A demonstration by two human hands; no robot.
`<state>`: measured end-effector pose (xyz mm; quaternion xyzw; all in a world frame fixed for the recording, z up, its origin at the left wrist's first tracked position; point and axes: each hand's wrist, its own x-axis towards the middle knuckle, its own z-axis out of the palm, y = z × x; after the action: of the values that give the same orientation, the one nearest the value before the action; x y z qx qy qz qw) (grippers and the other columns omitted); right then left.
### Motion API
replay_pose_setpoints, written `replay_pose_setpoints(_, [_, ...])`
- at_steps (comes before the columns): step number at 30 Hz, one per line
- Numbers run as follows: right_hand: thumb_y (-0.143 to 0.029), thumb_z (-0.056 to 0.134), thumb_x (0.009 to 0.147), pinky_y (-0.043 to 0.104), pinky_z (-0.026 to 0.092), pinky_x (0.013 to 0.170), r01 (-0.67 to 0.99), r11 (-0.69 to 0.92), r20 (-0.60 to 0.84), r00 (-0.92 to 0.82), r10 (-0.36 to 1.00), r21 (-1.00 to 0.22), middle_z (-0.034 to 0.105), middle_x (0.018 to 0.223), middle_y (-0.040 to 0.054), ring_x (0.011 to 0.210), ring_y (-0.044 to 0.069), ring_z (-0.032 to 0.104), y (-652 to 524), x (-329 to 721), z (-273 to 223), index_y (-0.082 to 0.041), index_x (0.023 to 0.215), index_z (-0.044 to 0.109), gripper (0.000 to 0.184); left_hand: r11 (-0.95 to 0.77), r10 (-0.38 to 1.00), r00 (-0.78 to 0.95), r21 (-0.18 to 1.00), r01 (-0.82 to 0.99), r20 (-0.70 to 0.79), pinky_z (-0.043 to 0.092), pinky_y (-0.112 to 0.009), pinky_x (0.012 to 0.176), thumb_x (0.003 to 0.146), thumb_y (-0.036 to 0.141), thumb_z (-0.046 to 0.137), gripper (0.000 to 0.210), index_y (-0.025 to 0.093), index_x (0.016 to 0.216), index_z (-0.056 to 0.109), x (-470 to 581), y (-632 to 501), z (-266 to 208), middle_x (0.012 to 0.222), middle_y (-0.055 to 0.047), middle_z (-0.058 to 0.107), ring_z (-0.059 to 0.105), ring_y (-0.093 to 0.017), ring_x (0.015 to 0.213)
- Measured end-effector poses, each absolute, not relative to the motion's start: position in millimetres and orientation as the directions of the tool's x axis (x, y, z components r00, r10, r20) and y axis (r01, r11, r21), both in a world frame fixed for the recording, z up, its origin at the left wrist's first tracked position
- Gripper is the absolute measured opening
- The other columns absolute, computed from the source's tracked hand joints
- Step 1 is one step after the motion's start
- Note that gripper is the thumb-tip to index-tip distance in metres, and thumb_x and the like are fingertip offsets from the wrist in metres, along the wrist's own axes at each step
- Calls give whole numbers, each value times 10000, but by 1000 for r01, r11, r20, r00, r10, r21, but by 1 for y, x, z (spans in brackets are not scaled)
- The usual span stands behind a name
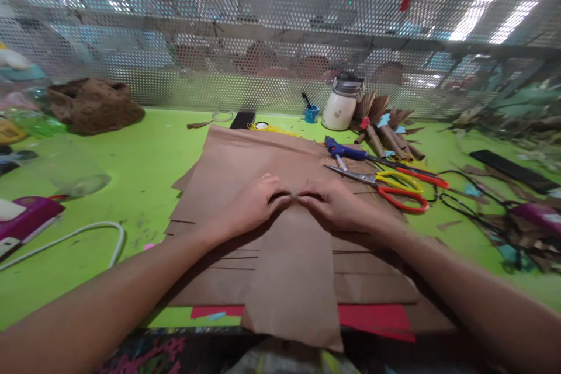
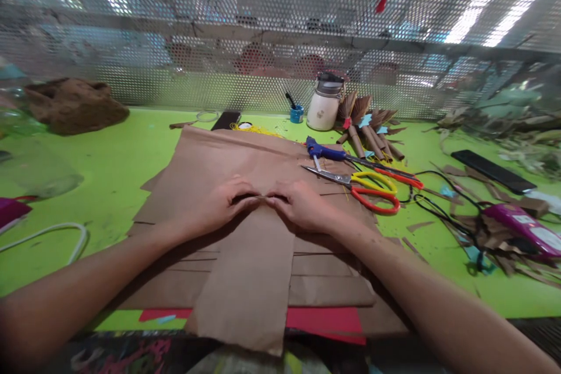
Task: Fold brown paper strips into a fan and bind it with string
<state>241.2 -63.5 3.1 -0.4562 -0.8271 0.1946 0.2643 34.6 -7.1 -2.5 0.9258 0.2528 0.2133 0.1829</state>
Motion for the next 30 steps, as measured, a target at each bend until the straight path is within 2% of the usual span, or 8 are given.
replay_pose_setpoints(6, [-216, 538, 881, 292, 431, 736, 732, 540, 332, -431, 839, -415, 637, 821, 85, 809, 176, 560, -59, 243, -6, -141, 874, 688, 168, -837, 538, 791, 298, 459, 292, 420, -303, 743, 910, 292, 473, 240, 155, 867, 665, 30, 0, -5, 838, -57, 588, 517, -176, 837])
replay_pose_setpoints(10, [-196, 538, 880, 287, 430, 719, 727, 558, 330, -454, 828, -399, 613, 821, 85, 802, 173, 546, -60, 246, -5, -131, 886, 676, 152, -850, 522, 798, 265, 456, 302, 408, -302, 731, 918, 267, 458, 249, 152, 861, 672, 30, 0, -6, 809, -55, 566, 502, -171, 805])
replay_pose_setpoints(15, [-190, 530, 884, 282, 417, 708, 714, 596, 337, -495, 801, -366, 592, 834, 79, 796, 169, 533, -59, 245, -7, -142, 874, 659, 139, -872, 483, 818, 256, 417, 312, 395, -288, 705, 941, 312, 410, 291, 178, 997, 663, 32, -2, -10, 830, -51, 533, 484, -164, 797])
replay_pose_setpoints(20, [-162, 508, 890, 272, 399, 684, 686, 624, 342, -524, 780, -373, 576, 809, 66, 779, 163, 519, -57, 247, -10, -148, 854, 642, 139, -888, 454, 830, 249, 388, 325, 385, -283, 695, 937, 259, 414, 262, 177, 928, 663, 33, 0, -16, 817, -43, 521, 481, -160, 794])
replay_pose_setpoints(26, [-133, 501, 883, 263, 380, 670, 700, 608, 311, -523, 794, -375, 564, 798, 50, 768, 153, 507, -59, 252, -5, -146, 812, 619, 139, -906, 422, 865, 168, 389, 273, 359, -276, 659, 934, 211, 401, 266, 168, 861, 653, 32, -4, -8, 786, -38, 493, 459, -153, 746])
replay_pose_setpoints(30, [-113, 496, 870, 262, 376, 665, 715, 605, 275, -540, 796, -350, 562, 806, 46, 764, 153, 503, -62, 254, 0, -152, 820, 612, 133, -914, 399, 888, 181, 364, 229, 356, -271, 650, 923, 157, 388, 257, 162, 914, 645, 30, -6, 0, 811, -45, 497, 451, -149, 735])
